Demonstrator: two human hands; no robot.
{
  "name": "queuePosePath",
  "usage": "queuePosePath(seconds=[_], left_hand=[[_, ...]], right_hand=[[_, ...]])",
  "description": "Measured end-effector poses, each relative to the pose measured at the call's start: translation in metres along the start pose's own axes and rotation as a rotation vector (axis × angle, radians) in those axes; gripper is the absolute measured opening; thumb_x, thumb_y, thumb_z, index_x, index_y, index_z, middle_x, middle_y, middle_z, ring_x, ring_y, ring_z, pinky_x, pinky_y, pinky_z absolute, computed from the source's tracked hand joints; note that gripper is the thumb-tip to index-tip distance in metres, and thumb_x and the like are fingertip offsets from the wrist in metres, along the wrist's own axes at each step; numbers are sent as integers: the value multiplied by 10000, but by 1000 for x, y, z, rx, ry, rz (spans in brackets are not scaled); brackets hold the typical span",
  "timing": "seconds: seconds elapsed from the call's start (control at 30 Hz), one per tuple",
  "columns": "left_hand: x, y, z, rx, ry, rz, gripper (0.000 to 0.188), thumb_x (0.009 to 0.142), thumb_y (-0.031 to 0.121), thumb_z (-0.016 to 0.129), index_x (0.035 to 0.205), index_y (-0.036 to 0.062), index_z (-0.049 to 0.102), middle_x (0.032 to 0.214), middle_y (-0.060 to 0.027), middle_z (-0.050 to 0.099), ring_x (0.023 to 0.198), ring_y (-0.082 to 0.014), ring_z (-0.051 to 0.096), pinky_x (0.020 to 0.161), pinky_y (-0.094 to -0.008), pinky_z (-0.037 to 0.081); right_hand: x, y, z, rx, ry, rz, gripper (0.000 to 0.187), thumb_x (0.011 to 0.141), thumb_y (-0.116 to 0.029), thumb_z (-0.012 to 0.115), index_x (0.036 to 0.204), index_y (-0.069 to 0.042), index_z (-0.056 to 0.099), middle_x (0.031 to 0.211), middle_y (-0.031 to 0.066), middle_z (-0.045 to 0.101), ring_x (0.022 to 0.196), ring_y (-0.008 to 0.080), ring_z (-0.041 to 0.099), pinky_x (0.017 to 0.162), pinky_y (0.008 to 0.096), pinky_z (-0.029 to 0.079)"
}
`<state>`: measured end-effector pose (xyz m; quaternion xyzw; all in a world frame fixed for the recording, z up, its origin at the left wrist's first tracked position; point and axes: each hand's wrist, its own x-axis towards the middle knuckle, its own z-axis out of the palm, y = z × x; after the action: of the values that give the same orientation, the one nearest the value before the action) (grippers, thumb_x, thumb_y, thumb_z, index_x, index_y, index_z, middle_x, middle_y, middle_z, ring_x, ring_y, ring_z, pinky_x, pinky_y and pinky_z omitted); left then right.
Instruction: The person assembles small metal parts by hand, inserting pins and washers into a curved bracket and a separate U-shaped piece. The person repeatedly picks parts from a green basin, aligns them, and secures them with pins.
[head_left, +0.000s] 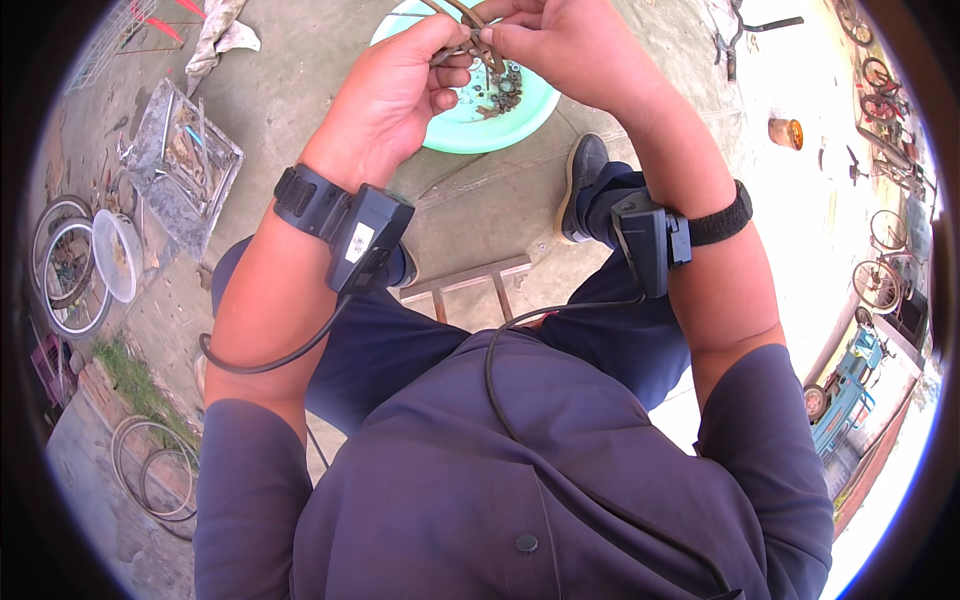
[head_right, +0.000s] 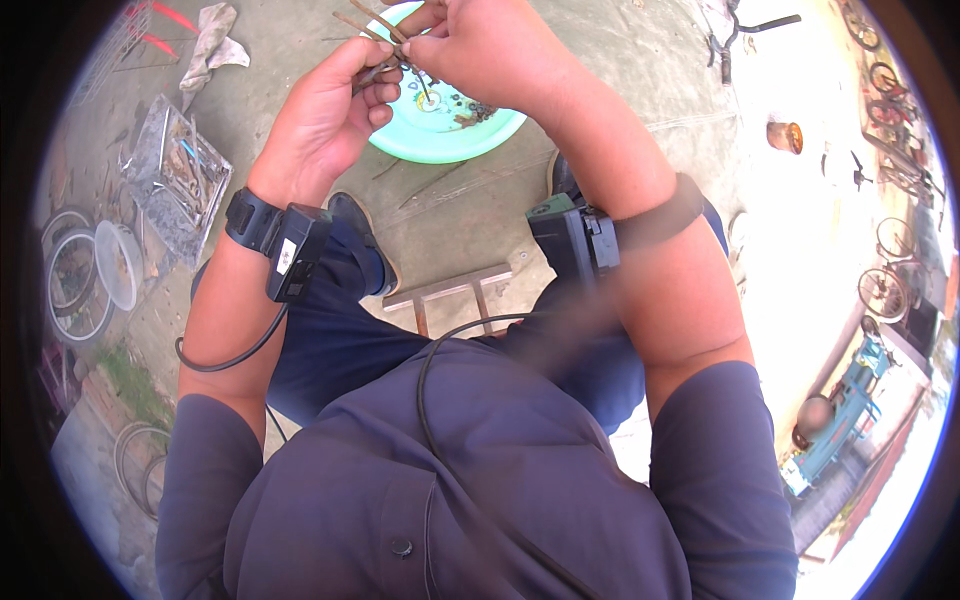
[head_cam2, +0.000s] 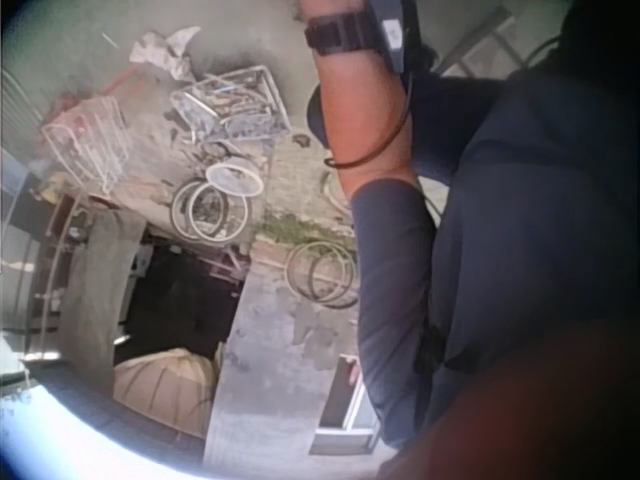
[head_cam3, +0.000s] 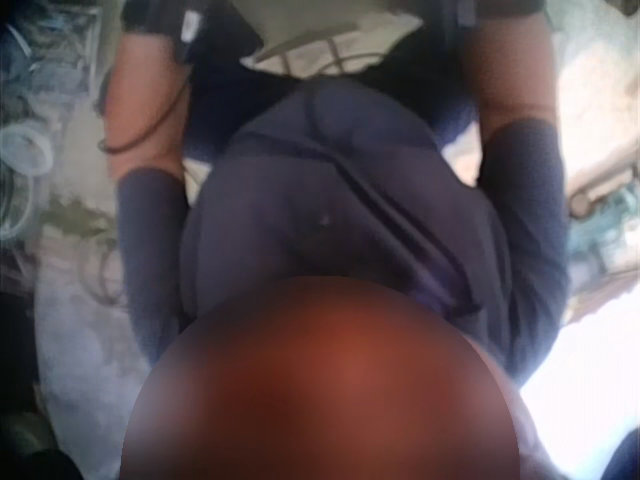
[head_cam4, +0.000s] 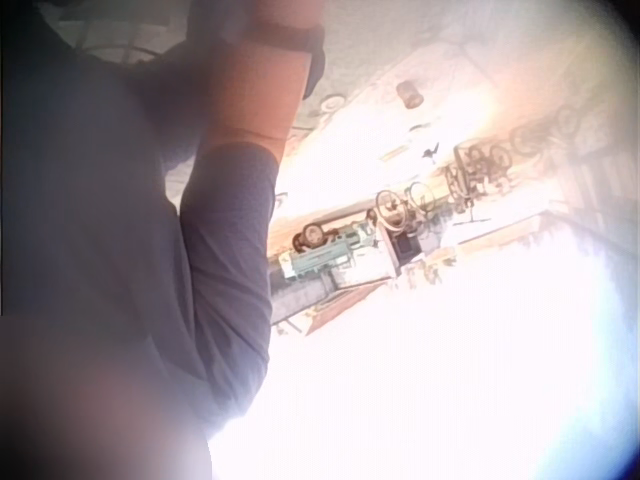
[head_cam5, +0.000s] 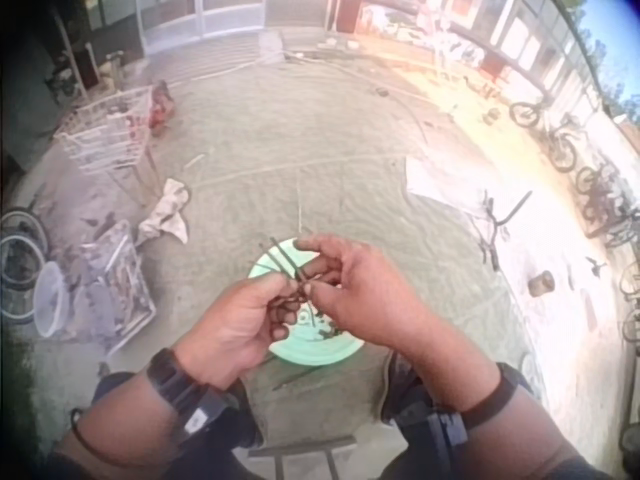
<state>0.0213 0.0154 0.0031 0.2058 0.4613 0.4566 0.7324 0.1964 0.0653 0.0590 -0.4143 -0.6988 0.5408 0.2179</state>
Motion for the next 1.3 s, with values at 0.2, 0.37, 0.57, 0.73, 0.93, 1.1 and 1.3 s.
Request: queuePosePath(seconds=[0.2,0.37,0.57,0.73,0.93,1.1,1.3], left_hand=[[-1,0,-2,2,-15,-1,140,898,212,661,955,85,648,839,-10,627,733,-109,562,609,-252,402],[-4,2,-4,-41,10,11,150,896,202,669,960,72,629,846,-32,631,737,-124,571,609,-257,413],[-10,16,-17,-96,28,30,153,911,186,665,970,51,620,872,-59,638,744,-141,577,608,-269,436],[-23,38,-39,-126,53,123,159,919,176,664,992,43,616,885,-99,640,759,-168,579,606,-272,437],[-49,80,-75,-160,48,241,171,924,154,645,991,-2,626,862,-108,630,752,-186,563,608,-291,432],[-58,89,-96,-281,109,312,257,924,128,618,1061,-86,583,937,-180,582,777,-211,510,626,-295,402],[-39,96,-118,-300,77,281,317,926,132,605,1125,-109,553,970,-147,508,818,-198,447,643,-294,386]], right_hand=[[-2,-2,-5,102,-26,72,516,855,32,573,1368,39,511,934,61,689,731,100,620,616,239,496],[2,10,-9,171,2,82,546,846,52,585,1384,50,492,960,81,680,788,124,641,672,254,527],[-4,31,-28,187,41,129,590,846,52,600,1418,43,458,995,109,678,869,166,671,769,285,559],[-22,75,-28,-11,45,266,507,872,-3,636,1368,-31,537,1063,122,707,928,184,696,819,313,570],[-61,161,18,215,-170,568,469,815,49,639,1276,47,549,976,105,675,783,150,639,716,282,544],[-95,235,72,82,-321,769,427,767,34,655,1190,28,594,925,116,700,748,194,674,678,311,542],[-94,301,117,-556,-356,607,287,781,-37,608,1065,-51,646,1022,205,698,980,372,671,857,457,528]])
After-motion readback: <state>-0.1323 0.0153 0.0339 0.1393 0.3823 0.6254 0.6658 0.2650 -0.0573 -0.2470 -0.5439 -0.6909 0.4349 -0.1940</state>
